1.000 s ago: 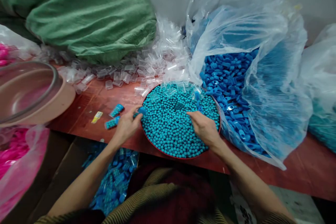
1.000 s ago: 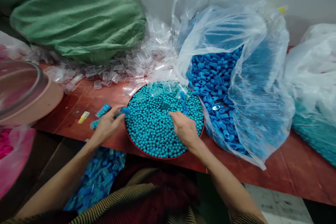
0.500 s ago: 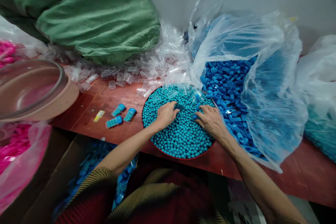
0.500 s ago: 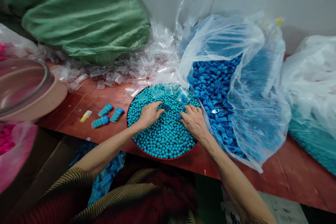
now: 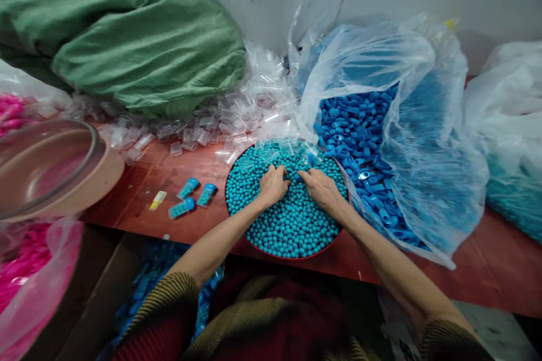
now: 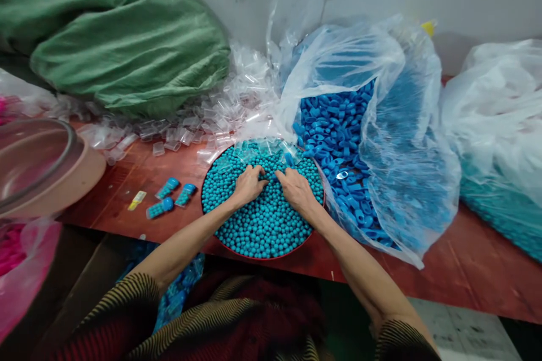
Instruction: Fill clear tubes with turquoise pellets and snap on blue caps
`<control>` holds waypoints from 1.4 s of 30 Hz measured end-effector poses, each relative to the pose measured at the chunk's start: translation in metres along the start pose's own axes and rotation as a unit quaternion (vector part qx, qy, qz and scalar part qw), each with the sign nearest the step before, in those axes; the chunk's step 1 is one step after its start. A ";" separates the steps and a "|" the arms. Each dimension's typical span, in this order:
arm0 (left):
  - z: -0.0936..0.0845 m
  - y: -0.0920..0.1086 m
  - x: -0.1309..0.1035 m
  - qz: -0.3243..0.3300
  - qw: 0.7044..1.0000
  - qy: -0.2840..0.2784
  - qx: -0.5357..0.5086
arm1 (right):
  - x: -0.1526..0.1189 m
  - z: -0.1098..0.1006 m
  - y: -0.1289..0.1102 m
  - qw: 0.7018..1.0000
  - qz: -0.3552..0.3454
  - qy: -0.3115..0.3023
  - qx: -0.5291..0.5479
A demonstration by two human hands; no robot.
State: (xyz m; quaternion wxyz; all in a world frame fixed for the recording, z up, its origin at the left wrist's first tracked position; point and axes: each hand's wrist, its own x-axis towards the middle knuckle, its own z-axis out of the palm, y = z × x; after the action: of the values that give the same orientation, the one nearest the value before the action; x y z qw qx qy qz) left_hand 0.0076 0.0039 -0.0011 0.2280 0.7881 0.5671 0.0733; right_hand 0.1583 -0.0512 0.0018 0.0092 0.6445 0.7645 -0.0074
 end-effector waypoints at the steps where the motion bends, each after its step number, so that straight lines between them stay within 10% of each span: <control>1: 0.000 0.000 -0.001 0.004 1.000 0.000 0.001 | -0.005 -0.001 0.001 1.000 0.010 0.002 0.005; 9: -0.003 -0.009 0.003 0.062 0.996 -0.012 -0.070 | -0.003 0.007 0.008 0.963 0.039 0.133 0.232; 18: 0.001 -0.015 0.015 0.063 0.984 -0.065 -0.155 | 0.000 -0.004 0.009 0.968 0.071 0.002 0.242; 34: -0.017 -0.025 0.011 0.118 0.932 -0.056 -0.339 | -0.003 -0.002 0.005 0.970 0.030 0.012 0.243; 42: -0.009 -0.021 -0.007 0.115 0.875 -0.110 -0.457 | 0.007 -0.001 -0.009 0.910 0.031 0.079 0.405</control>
State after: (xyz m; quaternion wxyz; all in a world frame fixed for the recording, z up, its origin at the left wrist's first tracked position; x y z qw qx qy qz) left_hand -0.0158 0.0046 -0.0015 0.6135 0.6591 0.3469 0.2624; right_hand 0.1478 -0.0455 0.0029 -0.3126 0.6148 0.6738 -0.2651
